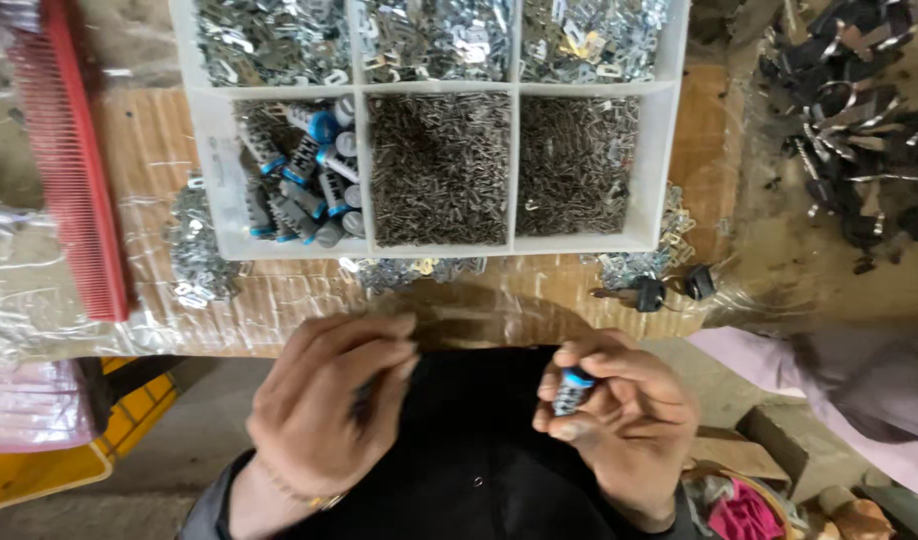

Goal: The person assembles small electrical connectors at a workbench. They pick metal contact pins from a compartment tray, insert them into blue-capped connector bodies held in one hand, and place finished connectors onto a growing pile on the table, repeating the cycle throughout the clip.

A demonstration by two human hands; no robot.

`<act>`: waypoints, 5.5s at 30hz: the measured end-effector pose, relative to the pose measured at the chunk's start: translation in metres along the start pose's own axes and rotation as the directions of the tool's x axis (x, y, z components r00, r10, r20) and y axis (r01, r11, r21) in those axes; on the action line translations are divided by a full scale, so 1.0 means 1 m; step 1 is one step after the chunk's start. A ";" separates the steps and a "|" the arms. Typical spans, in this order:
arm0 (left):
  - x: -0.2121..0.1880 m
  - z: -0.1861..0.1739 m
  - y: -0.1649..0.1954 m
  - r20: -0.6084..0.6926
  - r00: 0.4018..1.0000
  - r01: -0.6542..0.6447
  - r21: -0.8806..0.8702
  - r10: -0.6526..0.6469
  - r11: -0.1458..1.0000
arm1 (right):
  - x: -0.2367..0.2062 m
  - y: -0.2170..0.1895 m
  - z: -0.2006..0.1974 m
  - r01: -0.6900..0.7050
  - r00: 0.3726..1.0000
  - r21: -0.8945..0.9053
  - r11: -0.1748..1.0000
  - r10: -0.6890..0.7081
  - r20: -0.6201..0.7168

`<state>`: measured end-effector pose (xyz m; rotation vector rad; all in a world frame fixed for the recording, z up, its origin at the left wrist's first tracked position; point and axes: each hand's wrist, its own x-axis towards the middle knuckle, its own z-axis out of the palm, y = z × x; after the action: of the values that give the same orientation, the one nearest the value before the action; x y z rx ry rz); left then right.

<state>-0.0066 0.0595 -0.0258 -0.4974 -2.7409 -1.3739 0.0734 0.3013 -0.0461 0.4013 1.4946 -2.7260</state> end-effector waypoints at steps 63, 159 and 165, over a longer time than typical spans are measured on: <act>0.018 0.005 0.013 0.122 0.890 -0.435 -0.062 0.439 0.898 | 0.020 0.002 0.009 0.013 0.976 -0.398 0.917 0.075 0.205; -0.017 -0.057 -0.031 0.058 0.995 0.055 0.393 -0.085 0.918 | 0.023 0.026 0.060 -0.079 0.969 -0.195 0.978 0.121 0.214; -0.007 -0.061 -0.031 0.014 0.999 0.029 0.389 -0.037 0.921 | 0.032 0.025 0.065 -0.091 0.967 -0.172 0.981 0.129 0.221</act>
<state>-0.0155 -0.0078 -0.0141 -0.4406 -2.9400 -0.7919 0.0312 0.2375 -0.0404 0.1505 1.5614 -2.4462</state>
